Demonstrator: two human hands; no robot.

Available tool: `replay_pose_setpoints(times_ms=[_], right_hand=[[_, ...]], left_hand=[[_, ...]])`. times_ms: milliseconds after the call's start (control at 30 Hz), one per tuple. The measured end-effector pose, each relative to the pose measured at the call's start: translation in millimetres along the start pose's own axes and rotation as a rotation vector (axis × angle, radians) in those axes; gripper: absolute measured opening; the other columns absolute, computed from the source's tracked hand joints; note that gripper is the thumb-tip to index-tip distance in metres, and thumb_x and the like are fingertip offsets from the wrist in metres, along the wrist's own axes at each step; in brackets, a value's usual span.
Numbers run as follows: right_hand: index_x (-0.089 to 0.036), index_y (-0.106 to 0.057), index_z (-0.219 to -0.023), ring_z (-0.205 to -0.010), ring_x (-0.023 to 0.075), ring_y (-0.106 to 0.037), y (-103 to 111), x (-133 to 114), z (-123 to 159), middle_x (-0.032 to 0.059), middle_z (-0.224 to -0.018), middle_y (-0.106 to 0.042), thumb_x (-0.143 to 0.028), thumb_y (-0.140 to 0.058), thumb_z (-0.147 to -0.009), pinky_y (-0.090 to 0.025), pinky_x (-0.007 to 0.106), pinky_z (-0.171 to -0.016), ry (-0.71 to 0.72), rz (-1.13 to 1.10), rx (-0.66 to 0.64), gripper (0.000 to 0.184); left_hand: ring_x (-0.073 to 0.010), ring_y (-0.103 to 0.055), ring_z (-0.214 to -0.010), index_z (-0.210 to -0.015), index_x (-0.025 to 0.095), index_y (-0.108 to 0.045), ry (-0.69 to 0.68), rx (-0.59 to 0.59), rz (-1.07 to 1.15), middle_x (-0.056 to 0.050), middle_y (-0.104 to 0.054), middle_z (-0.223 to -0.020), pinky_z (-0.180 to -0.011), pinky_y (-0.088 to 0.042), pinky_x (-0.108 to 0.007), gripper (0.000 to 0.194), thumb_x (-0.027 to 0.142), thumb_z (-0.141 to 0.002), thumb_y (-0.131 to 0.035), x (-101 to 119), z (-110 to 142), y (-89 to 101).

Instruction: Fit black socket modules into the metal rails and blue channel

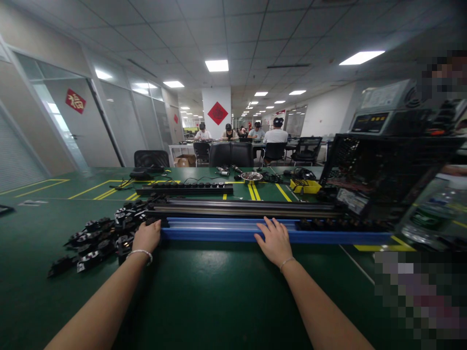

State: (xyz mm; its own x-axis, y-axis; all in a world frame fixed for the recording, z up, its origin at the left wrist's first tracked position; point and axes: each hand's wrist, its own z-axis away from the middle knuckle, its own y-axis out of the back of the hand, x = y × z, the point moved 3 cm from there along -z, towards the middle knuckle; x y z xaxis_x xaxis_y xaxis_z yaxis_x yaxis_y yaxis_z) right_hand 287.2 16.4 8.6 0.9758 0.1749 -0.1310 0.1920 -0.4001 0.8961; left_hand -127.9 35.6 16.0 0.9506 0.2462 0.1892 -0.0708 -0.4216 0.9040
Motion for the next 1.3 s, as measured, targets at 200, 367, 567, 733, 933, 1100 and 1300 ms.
replay_pose_setpoints(times_ms=[200,367,567,733,933,1100,1300], right_hand=[[-0.027,-0.057,-0.117,-0.128,0.0273,-0.029,0,-1,0,0.0055,-0.137,-0.043,-0.044,-0.041,-0.085,-0.019,0.044,-0.103,-0.001,-0.002,0.004,0.040],[-0.027,-0.057,-0.117,-0.128,0.0272,-0.029,1,-1,0,0.0054,-0.137,-0.043,-0.044,-0.041,-0.085,-0.019,0.044,-0.103,-0.001,-0.002,-0.007,0.040],[-0.028,-0.057,-0.118,-0.128,0.0264,-0.030,0,0,0,0.0054,-0.137,-0.043,-0.045,-0.040,-0.085,-0.019,0.044,-0.103,0.001,-0.001,-0.001,0.040],[-0.027,-0.057,-0.117,-0.128,0.0258,-0.030,0,0,0,0.0053,-0.137,-0.043,-0.044,-0.040,-0.085,-0.019,0.043,-0.103,0.004,0.000,0.005,0.040],[-0.028,-0.057,-0.117,-0.127,0.0249,-0.031,-1,0,0,0.0052,-0.137,-0.044,-0.044,-0.041,-0.084,-0.019,0.044,-0.103,-0.002,-0.010,0.003,0.040],[-0.027,-0.057,-0.116,-0.125,0.0225,-0.035,-2,0,-1,0.0052,-0.133,-0.047,-0.044,-0.037,-0.086,-0.022,0.042,-0.103,0.003,-0.039,0.046,0.041],[-0.018,-0.051,-0.124,-0.126,0.0283,-0.029,12,28,-1,0.0132,-0.136,-0.040,-0.031,-0.038,-0.084,-0.025,0.046,-0.099,-0.277,-0.026,0.387,0.044]], left_hand=[[-0.0282,-0.057,-0.097,-0.110,0.016,-0.063,0.085,-0.005,-0.097,-0.017,-0.058,-0.109,-0.087,-0.042,-0.040,0.055,0.041,-0.088,-0.019,-16,5,16.3],[-0.0365,-0.038,-0.120,-0.108,0.018,-0.065,0.088,0.062,-0.263,-0.020,-0.053,-0.120,-0.092,-0.034,-0.047,0.053,0.043,-0.087,-0.023,-26,11,22.4],[-0.0377,-0.039,-0.119,-0.119,0.029,-0.056,0.113,0.013,-0.358,-0.018,-0.058,-0.113,-0.092,-0.029,-0.053,0.048,0.045,-0.085,-0.026,-47,10,17.6],[-0.0421,-0.041,-0.115,-0.125,0.029,-0.050,0.279,-0.091,-0.277,-0.016,-0.057,-0.117,-0.084,-0.034,-0.055,0.056,0.058,-0.080,-0.031,-68,-4,12.7],[-0.0482,-0.028,-0.123,-0.123,0.026,-0.050,0.333,0.069,-0.134,-0.014,-0.045,-0.132,-0.083,-0.033,-0.063,0.055,0.056,-0.079,-0.039,-56,-3,18.8],[-0.0380,-0.017,-0.133,-0.131,0.016,-0.043,-0.023,0.158,-0.094,-0.021,-0.028,-0.143,-0.099,-0.028,-0.054,0.053,0.043,-0.086,-0.032,22,24,15.7],[-0.0290,-0.023,-0.134,-0.133,0.023,-0.041,-0.390,-0.030,0.094,-0.011,-0.033,-0.144,-0.102,-0.030,-0.049,0.050,0.043,-0.087,-0.036,106,70,-11.7]])
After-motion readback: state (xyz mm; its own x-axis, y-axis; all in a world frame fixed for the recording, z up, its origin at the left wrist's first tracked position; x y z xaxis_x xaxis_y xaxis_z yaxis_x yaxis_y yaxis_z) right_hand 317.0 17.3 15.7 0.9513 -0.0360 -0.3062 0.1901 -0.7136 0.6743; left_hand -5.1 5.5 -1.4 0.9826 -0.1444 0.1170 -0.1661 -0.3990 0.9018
